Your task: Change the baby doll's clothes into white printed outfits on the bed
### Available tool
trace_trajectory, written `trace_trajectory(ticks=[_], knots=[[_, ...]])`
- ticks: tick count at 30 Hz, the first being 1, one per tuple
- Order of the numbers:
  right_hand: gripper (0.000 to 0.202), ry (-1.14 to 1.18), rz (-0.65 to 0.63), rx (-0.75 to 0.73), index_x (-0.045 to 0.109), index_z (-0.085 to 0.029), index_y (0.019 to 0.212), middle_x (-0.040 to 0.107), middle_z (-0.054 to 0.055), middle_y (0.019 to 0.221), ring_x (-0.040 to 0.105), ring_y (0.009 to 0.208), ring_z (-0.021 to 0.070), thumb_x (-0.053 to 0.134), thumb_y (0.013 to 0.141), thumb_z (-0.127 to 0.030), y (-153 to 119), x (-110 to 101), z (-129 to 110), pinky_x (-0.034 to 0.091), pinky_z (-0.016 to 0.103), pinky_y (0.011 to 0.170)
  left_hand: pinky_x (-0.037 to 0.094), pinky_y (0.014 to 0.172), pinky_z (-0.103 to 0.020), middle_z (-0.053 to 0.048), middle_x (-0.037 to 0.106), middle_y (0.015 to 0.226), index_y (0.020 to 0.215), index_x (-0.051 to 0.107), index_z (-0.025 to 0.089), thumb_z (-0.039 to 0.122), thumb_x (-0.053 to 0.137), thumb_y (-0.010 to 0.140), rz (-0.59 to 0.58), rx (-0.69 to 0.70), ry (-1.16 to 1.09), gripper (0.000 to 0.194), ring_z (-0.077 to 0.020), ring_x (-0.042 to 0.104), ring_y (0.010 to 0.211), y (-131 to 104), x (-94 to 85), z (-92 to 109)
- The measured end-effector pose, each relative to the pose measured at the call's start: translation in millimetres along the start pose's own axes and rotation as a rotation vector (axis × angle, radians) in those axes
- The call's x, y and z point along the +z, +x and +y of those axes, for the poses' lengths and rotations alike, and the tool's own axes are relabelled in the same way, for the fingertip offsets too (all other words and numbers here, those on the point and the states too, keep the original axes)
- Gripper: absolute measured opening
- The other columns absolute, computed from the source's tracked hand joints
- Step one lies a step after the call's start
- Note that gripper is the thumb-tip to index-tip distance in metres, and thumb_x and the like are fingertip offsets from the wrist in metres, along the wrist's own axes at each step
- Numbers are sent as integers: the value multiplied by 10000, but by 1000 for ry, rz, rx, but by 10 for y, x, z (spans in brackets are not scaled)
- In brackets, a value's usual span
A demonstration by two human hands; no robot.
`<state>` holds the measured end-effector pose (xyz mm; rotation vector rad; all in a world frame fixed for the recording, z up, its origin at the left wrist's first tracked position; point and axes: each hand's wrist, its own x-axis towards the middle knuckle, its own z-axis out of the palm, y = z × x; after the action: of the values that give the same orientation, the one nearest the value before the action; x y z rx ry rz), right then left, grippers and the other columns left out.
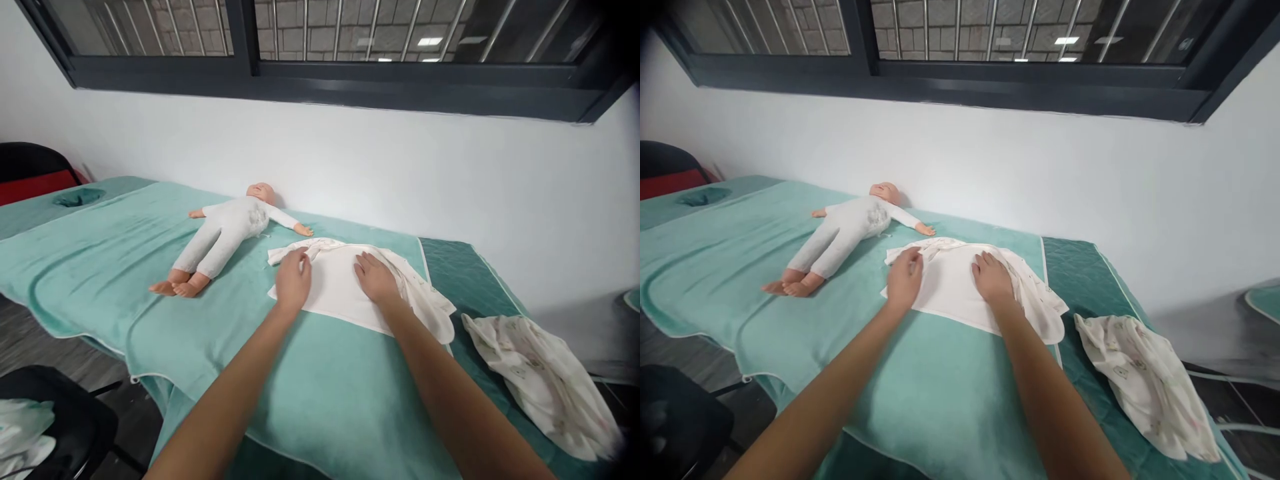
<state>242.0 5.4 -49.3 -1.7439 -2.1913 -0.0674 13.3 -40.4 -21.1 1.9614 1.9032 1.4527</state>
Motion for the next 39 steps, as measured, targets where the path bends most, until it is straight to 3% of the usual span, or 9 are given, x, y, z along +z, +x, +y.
trace_trajectory(ticks=[5,9,13,17,21,27,30,34,39], knots=[[506,0,-50,3,481,-137,1437,423,105,1546,353,1440,235,308,1013,-351,21,40,34,286,408,1178,471,917,-398,-96,729,1053,1338,546,201,323,453,951,-126,-199,176,416,-266,642,1036,1,-312,-463],[513,-12,-88,27,466,-112,1440,422,117,1543,337,1441,246,317,1003,-336,16,-10,-18,273,414,1183,399,1022,-484,-133,672,1252,1502,347,229,392,450,953,-227,-199,267,581,-297,572,1218,90,-271,-503],[529,-5,-113,31,418,-147,1477,491,103,1489,438,1357,250,337,961,-228,81,-109,-185,345,402,1128,393,1055,-478,-135,612,1353,1432,447,234,425,472,936,-316,-217,216,532,-298,547,1269,297,-251,-626],[550,180,-105,65,402,-240,1485,621,64,1331,571,1183,242,401,937,-284,296,-182,-514,464,356,944,398,1093,-373,-73,573,1418,1379,508,236,384,447,944,-248,-156,33,463,-231,535,1295,483,-256,-871],[569,353,-148,98,380,-332,1490,727,1,1031,660,907,206,455,929,-381,538,-105,-825,470,299,749,375,1129,-413,-108,558,1425,1380,525,180,336,457,932,-180,-152,52,479,-258,491,1334,505,-229,-980],[378,463,-67,91,682,-328,1155,728,-15,813,656,818,185,393,918,-273,572,107,-851,451,279,737,421,1075,-414,-132,588,1318,1237,613,175,297,466,934,21,-118,83,358,-263,531,1250,317,-373,-837],[381,728,-45,168,685,-291,1109,713,-32,777,644,687,151,385,876,-261,549,142,-756,479,260,704,470,975,-390,-76,659,1127,1118,638,213,387,492,946,-121,17,46,285,-233,589,1099,107,-479,-652],[383,841,18,253,689,-228,1055,721,-1,887,667,710,149,390,817,-262,558,146,-668,500,264,733,447,956,-417,-78,634,1216,1230,597,257,476,611,877,-353,192,171,416,-267,550,1142,-234,-544,-397],[363,754,59,307,721,-237,986,726,26,933,654,851,211,431,768,-251,557,147,-559,480,316,792,444,861,-424,-97,636,1200,1180,626,242,298,547,917,-302,170,423,280,-284,566,1083,-436,-522,-258]])
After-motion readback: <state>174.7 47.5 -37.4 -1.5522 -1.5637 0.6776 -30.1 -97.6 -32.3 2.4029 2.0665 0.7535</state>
